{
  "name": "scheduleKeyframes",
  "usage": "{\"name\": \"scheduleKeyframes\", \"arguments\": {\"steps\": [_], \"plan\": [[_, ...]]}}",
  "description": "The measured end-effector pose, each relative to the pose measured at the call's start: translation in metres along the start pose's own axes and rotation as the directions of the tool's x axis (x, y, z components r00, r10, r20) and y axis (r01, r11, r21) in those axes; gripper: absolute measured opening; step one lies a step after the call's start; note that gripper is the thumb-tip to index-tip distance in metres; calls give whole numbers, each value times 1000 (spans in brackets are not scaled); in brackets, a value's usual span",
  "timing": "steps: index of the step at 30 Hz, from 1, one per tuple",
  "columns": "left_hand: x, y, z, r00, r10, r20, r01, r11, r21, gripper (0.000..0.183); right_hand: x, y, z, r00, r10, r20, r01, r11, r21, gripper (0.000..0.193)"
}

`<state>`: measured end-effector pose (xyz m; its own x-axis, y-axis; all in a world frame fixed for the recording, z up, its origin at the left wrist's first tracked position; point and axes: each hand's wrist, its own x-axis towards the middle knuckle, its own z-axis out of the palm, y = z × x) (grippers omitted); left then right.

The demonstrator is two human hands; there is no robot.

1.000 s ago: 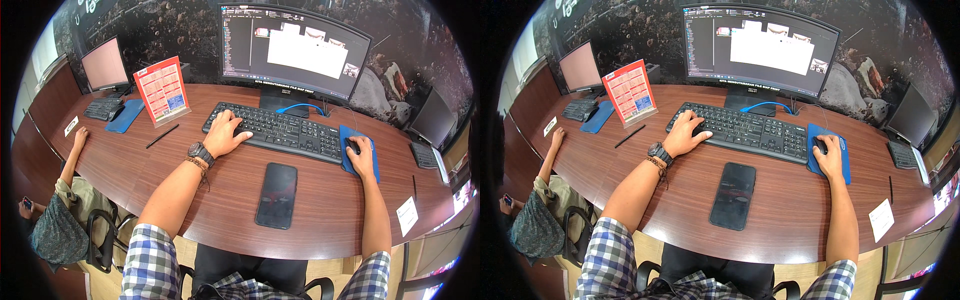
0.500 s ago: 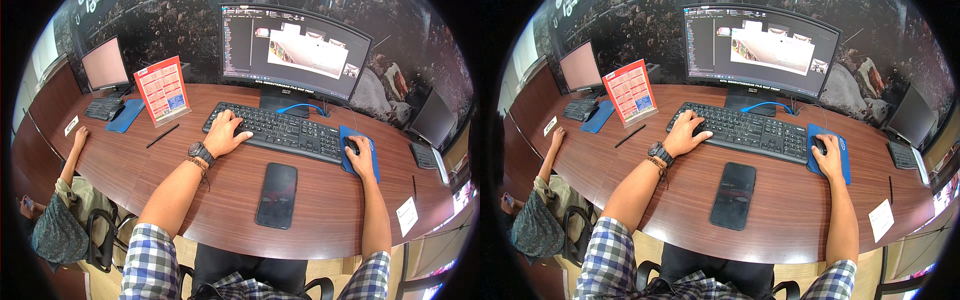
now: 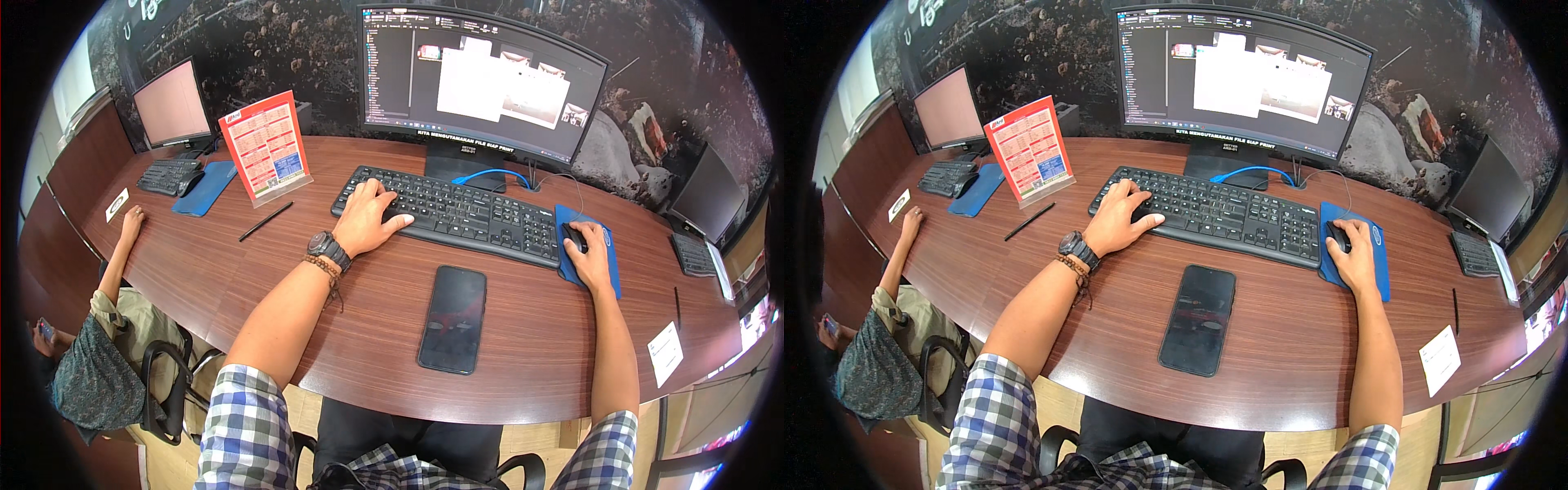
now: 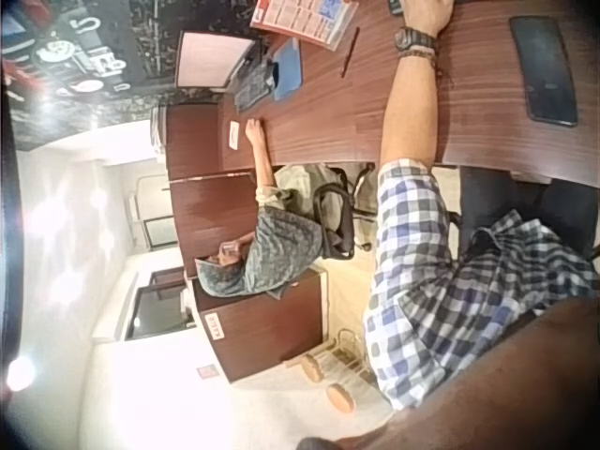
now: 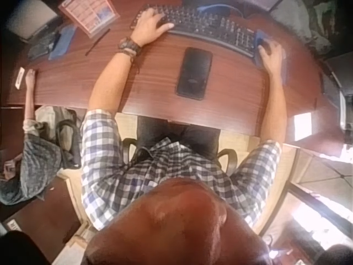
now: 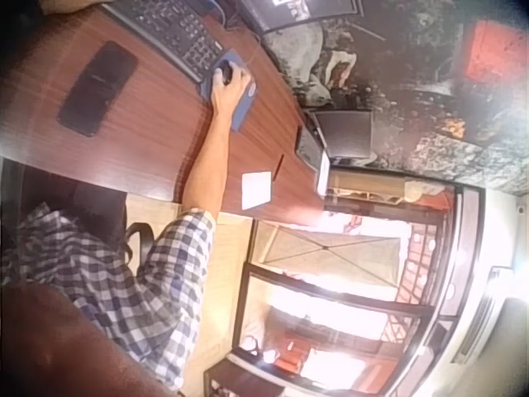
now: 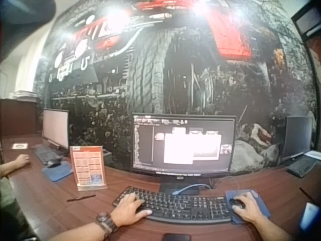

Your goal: The recorder is using a computer to organize and edit digital image files.

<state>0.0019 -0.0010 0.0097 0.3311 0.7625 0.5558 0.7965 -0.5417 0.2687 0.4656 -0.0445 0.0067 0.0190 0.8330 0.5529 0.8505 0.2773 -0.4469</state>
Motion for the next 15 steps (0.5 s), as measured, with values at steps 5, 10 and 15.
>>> {"name": "scheduleKeyframes", "arguments": {"steps": [5,10,15], "plan": [[0,-2,1,1000,1,-1,-1,1000,1,56,0,-2,0,1000,5,-2,-5,1000,8,38],[0,-1,1,1000,6,-11,-6,1000,-4,56,0,0,-1,1000,-11,-6,11,1000,18,38],[0,-2,0,1000,4,-1,-4,1000,0,56,0,-2,-1,1000,-6,-2,6,1000,11,38]]}}
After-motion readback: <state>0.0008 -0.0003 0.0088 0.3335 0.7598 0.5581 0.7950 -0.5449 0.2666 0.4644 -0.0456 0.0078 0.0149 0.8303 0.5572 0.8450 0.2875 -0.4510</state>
